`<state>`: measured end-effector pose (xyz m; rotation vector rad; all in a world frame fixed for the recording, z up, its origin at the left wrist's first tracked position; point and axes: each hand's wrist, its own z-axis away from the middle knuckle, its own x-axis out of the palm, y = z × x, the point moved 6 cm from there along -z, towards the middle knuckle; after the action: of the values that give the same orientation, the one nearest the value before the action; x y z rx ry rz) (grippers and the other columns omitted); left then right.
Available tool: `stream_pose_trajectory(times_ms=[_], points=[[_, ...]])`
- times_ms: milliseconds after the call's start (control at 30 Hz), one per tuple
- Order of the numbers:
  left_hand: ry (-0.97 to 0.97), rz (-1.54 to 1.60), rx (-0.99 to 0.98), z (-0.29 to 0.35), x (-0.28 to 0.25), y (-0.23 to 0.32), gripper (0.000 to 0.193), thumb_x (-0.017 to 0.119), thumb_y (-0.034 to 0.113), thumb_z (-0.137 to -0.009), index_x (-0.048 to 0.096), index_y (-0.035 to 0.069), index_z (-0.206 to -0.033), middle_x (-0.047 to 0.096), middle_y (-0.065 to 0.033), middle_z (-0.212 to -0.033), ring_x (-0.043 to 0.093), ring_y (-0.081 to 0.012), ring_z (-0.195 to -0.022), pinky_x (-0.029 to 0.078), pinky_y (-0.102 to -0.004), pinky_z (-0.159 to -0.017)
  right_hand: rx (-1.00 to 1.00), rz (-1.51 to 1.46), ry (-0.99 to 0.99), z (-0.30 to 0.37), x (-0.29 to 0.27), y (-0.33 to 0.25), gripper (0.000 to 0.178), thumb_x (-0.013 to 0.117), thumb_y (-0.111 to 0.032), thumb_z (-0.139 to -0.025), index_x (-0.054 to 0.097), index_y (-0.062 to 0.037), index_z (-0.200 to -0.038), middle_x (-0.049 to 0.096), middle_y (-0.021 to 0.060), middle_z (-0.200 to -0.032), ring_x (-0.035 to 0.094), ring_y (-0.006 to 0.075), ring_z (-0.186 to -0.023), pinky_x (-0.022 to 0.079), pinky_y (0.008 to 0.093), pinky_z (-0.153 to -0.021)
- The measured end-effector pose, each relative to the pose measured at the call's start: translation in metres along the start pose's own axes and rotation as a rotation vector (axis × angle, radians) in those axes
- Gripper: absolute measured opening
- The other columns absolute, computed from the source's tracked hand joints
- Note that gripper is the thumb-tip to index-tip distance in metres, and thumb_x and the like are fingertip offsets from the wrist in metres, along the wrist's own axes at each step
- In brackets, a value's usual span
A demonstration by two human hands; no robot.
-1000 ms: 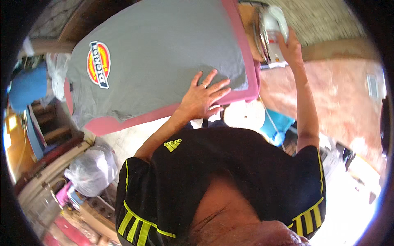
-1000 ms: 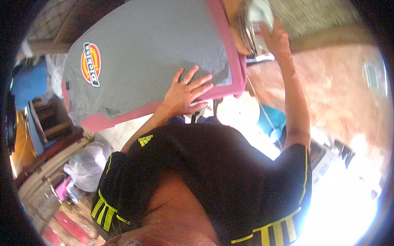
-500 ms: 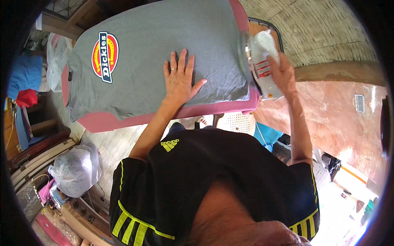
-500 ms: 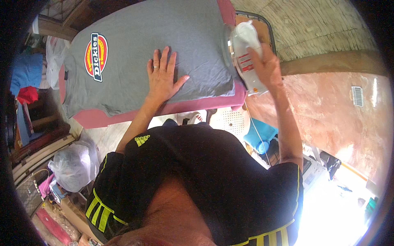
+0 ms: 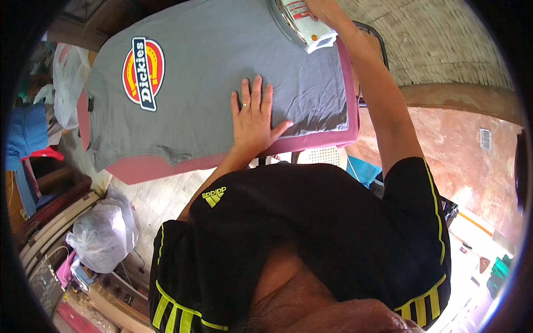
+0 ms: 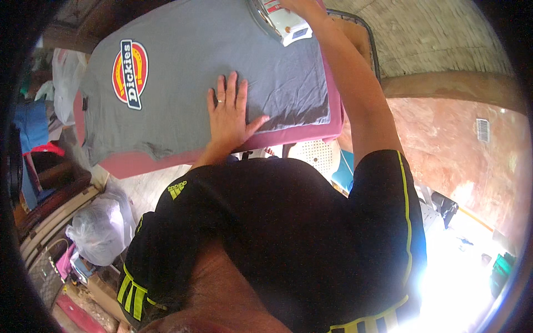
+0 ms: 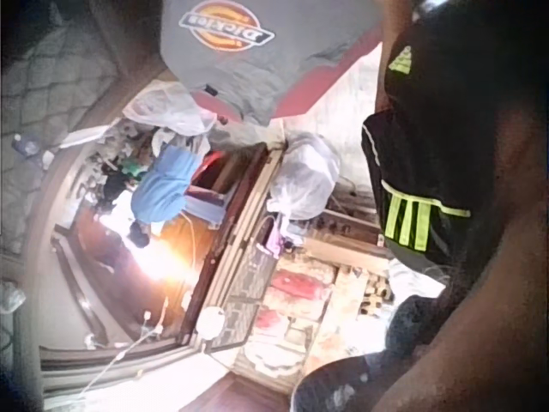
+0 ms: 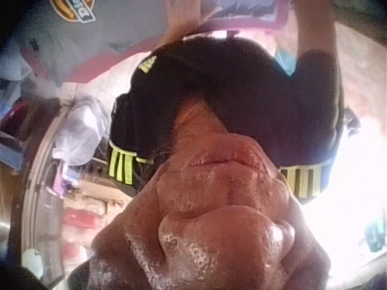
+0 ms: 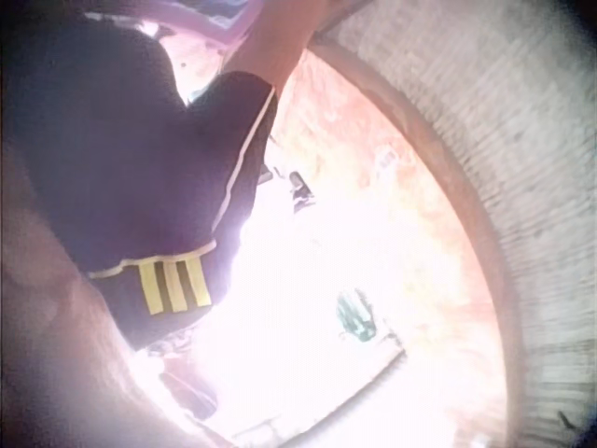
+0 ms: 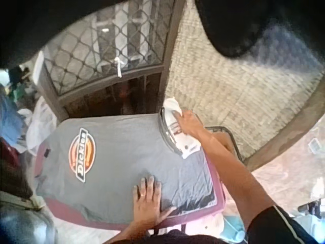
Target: The person irons a white Dickies t-shirt on a pink ironing board using a steam iron. After finishing, they fold the shirt and place it on a stack of other shirts. They then pick up a gray Dickies t-shirt and begin ironing it.
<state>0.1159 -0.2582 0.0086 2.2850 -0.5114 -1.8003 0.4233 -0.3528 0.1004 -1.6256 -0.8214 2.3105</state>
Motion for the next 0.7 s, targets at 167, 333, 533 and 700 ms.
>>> stream_pose_trajectory(times_ms=[167,333,533,700], points=[[0.055,-0.204,-0.252,0.023,-0.013,-0.043,0.091,0.056,0.067,-0.086,0.036,0.005,-0.150,0.023,-0.0210,-0.160,0.019,-0.0445,-0.147,0.016,-0.0669,-0.112,-0.560,0.354,0.228,0.053,0.056,0.015,0.044,0.055,-0.037,-0.098,0.056,0.0015,-0.118,0.065,0.0308,-0.095,0.067,0.0403,-0.089,0.052,0.0489,-0.076],[0.117,-0.323,-0.485,0.066,-0.039,-0.080,0.088,0.052,0.066,-0.089,0.036,0.007,-0.151,0.023,-0.0224,-0.160,0.017,-0.0458,-0.148,0.014,-0.0673,-0.112,-0.428,-0.042,0.083,0.221,0.077,0.009,0.043,0.058,-0.037,-0.098,0.050,0.0032,-0.110,0.064,0.0319,-0.083,0.065,0.0495,-0.078,0.051,0.0533,-0.067],[0.228,-0.391,-0.588,0.101,-0.042,-0.089,0.084,0.051,0.065,-0.089,0.040,0.010,-0.150,0.028,-0.0238,-0.158,0.022,-0.0491,-0.144,0.018,-0.0676,-0.111,-0.673,0.173,-0.073,0.238,0.079,0.003,0.045,0.065,-0.036,-0.094,0.056,0.0012,-0.118,0.068,0.0262,-0.090,0.069,0.0435,-0.078,0.056,0.0472,-0.067],[0.269,-0.397,-0.590,0.104,-0.047,-0.088,0.082,0.052,0.066,-0.088,0.043,0.012,-0.149,0.031,-0.0252,-0.156,0.026,-0.0504,-0.142,0.019,-0.0657,-0.111,-0.525,0.318,0.046,0.117,0.034,-0.003,0.042,0.052,-0.033,-0.100,0.056,0.0028,-0.121,0.068,0.0310,-0.095,0.069,0.0389,-0.093,0.054,0.0504,-0.081]])
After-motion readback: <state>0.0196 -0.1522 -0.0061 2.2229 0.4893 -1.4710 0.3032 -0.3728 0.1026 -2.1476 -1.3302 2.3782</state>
